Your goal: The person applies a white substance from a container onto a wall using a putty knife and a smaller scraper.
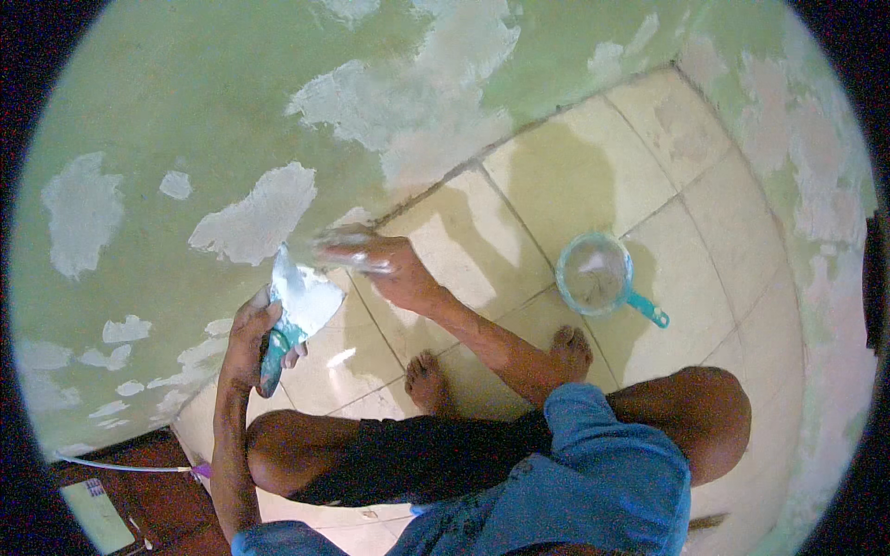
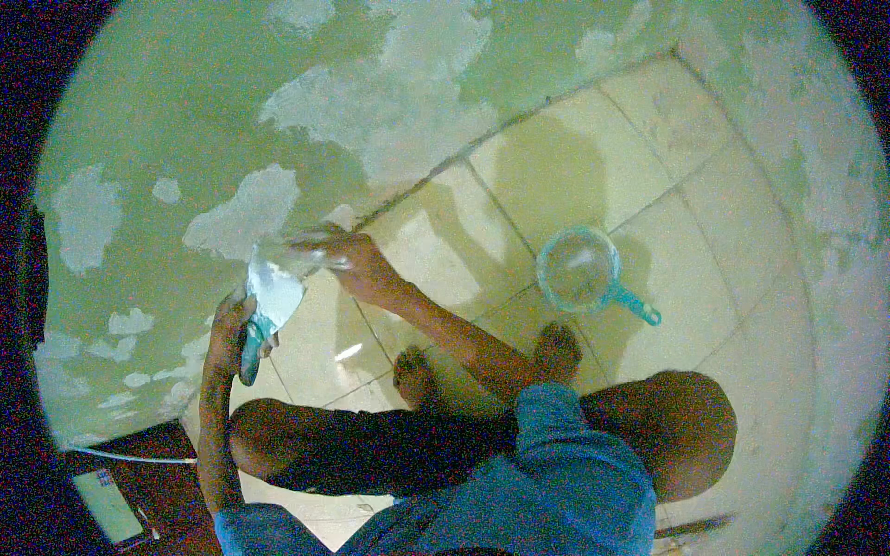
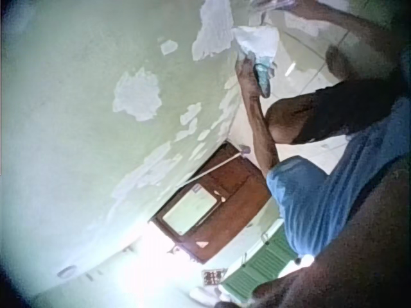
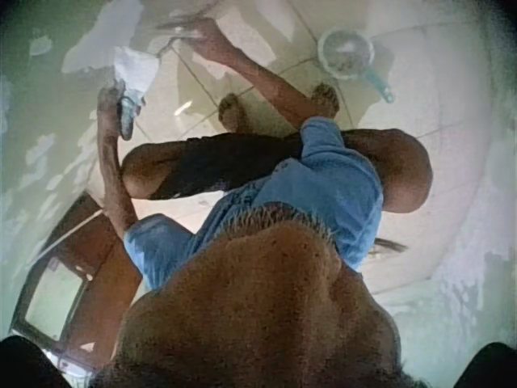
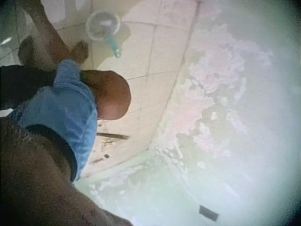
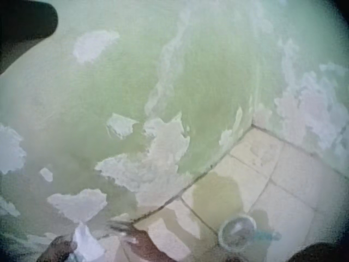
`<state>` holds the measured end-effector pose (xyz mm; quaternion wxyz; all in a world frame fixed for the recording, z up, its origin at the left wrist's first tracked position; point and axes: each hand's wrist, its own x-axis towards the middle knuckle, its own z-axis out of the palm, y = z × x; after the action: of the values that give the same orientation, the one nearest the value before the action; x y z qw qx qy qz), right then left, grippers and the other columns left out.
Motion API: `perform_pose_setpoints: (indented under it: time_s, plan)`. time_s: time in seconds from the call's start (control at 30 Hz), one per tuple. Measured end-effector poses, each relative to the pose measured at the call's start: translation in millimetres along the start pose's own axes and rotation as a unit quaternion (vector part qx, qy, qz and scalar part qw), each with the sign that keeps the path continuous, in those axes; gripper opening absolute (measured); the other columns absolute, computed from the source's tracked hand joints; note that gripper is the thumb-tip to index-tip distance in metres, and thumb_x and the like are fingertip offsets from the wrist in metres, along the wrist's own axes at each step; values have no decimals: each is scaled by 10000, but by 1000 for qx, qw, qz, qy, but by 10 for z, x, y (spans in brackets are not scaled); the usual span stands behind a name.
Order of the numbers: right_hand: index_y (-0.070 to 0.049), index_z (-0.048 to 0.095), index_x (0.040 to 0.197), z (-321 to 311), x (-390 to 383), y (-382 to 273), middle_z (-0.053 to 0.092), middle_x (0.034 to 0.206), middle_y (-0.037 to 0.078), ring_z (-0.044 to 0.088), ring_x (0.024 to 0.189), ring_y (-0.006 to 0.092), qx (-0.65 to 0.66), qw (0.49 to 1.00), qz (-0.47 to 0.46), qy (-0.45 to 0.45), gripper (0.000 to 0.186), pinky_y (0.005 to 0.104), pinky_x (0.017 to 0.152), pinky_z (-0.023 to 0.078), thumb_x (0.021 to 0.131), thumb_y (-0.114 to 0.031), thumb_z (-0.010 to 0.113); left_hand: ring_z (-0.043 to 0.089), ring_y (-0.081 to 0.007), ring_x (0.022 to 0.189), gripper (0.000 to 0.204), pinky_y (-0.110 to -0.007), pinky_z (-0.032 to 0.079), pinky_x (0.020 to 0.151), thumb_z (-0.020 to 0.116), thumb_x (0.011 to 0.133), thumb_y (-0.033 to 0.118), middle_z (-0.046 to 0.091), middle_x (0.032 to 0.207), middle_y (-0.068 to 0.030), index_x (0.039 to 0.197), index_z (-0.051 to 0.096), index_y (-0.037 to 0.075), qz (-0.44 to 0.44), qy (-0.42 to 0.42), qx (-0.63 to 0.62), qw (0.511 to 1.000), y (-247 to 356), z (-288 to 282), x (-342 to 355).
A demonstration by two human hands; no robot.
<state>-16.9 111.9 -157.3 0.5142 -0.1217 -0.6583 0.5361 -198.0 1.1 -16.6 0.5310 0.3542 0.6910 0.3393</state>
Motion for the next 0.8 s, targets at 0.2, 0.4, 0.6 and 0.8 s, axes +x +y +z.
perform_pose_setpoints:
  time_s: [0.2, 0.4, 0.6, 0.8]
  plan:
    - [-163, 631, 1178, -183, 21, 187, 600, 1229, 64, 539, 1162, 277, -99, 994, -37, 27, 550, 388, 1058, 353, 735, 142, 515, 530, -155, 403, 497, -247, 407, 342, 574, 866, 388, 599, 638, -124, 1134, 481, -21, 10, 33, -14, 999, 56, 88, -54]
    - [-195, 609, 1211, -32, 50, 43, 551, 1295, 61, 482, 1198, 305, -110, 993, -45, 12, 639, 402, 1026, 368, 685, 138, 463, 555, -156, 434, 540, -246, 424, 354, 576, 854, 409, 590, 645, -109, 1156, 477, -28, 12, -14, 7, 1000, 27, 32, 5]
    - [-140, 638, 1163, -90, 82, -183, 617, 1187, 121, 551, 1148, 289, 5, 998, 35, 46, 533, 348, 1000, 418, 739, 138, 474, 561, -150, 482, 456, -245, 436, 398, 561, 873, 370, 610, 708, -101, 1117, 511, -12, -4, -13, 37, 999, 96, 49, -22]
    - [5, 639, 1084, -155, -110, 461, 680, 898, 89, 619, 768, 156, -32, 956, 275, 101, 259, 286, 674, 480, 840, -76, 613, 562, -117, 566, 365, -229, 443, 467, 450, 967, 273, 623, 774, -92, 1247, 439, 37, 45, -36, 20, 998, 122, -60, 20]
